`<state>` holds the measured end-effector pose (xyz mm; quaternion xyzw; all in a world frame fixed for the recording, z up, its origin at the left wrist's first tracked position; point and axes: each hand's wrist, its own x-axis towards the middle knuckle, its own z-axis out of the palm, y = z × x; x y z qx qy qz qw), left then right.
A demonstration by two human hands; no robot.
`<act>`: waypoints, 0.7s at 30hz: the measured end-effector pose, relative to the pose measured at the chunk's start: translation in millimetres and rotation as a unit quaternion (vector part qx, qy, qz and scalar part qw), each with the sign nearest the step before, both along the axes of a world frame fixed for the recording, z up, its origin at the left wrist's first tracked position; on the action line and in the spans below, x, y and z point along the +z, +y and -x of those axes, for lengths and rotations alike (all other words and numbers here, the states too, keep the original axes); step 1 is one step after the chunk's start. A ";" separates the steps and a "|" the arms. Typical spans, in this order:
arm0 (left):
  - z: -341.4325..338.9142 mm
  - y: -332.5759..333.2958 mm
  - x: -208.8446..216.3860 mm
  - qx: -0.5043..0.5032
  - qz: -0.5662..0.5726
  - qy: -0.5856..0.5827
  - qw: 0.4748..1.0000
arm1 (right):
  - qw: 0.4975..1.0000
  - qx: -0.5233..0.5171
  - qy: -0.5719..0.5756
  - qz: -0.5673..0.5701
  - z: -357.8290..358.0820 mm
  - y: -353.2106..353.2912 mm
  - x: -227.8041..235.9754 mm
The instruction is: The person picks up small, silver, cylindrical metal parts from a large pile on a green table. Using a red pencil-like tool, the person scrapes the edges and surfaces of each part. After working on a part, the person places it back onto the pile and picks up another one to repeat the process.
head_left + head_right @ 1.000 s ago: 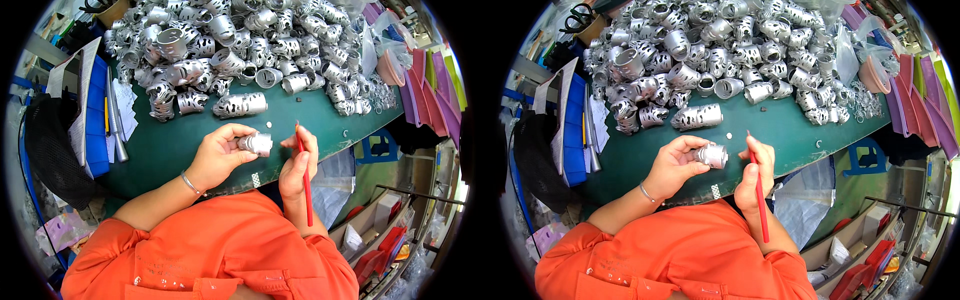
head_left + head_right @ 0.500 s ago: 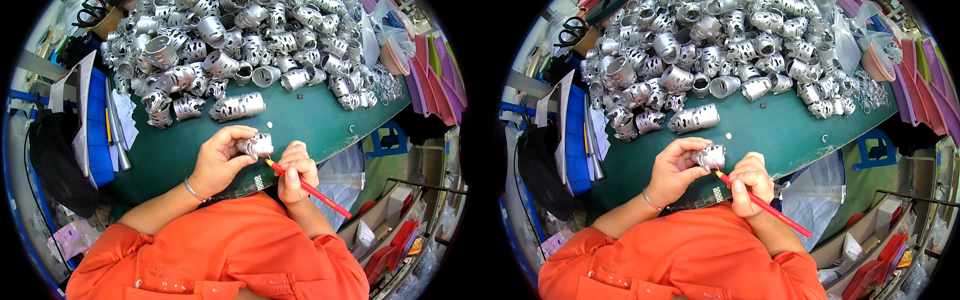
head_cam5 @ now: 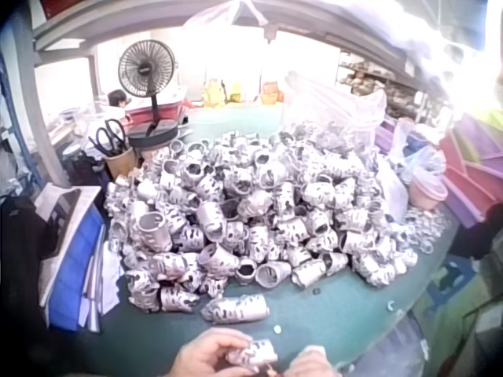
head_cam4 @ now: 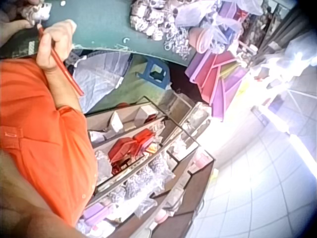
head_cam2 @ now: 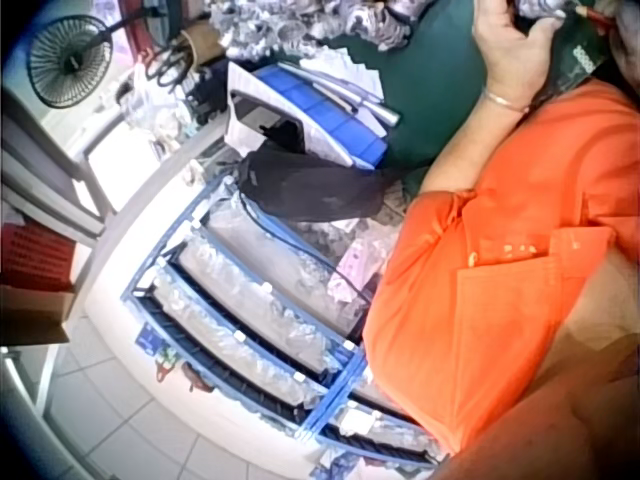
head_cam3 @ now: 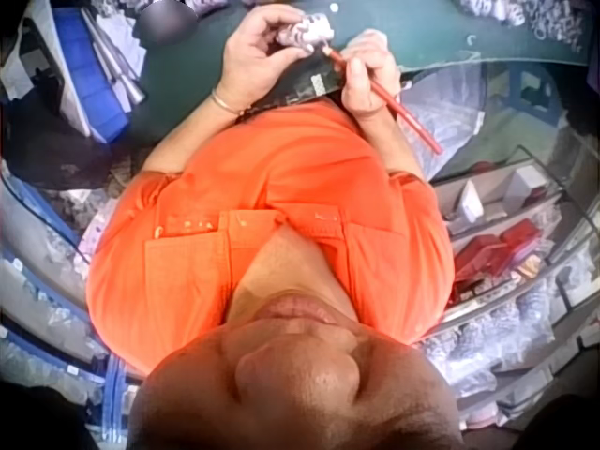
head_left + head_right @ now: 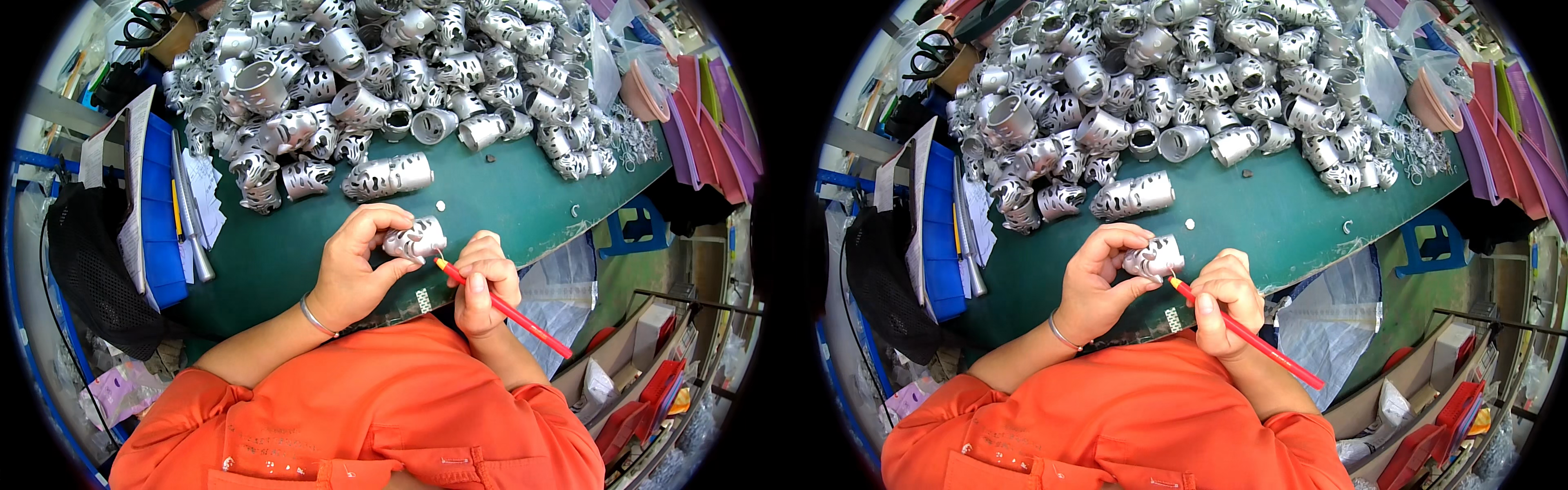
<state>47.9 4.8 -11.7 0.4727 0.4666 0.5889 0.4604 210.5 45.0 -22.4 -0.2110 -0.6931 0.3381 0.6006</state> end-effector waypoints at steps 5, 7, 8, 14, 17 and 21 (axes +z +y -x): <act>2.0 -0.5 2.4 0.005 0.006 0.023 1.000 | 1.000 -0.007 0.015 0.012 1.0 0.9 -1.5; 1.0 -1.2 3.2 0.015 0.018 0.008 1.000 | 0.999 -0.022 0.027 0.036 2.9 -0.7 -1.9; 0.2 -1.3 4.2 0.021 0.016 0.008 1.000 | 0.997 -0.041 0.033 0.050 6.4 -2.6 -1.9; 0.0 -3.0 3.7 0.047 -0.023 0.047 0.997 | 0.992 -0.079 0.026 0.099 15.1 -2.3 1.1; 0.6 -2.6 4.6 0.065 -0.048 0.100 0.992 | 0.987 -0.064 0.046 0.143 13.8 -7.0 -1.5; 3.6 -0.9 9.3 0.084 -0.080 0.180 0.977 | 0.993 -0.050 -0.035 0.098 8.8 -0.8 -0.5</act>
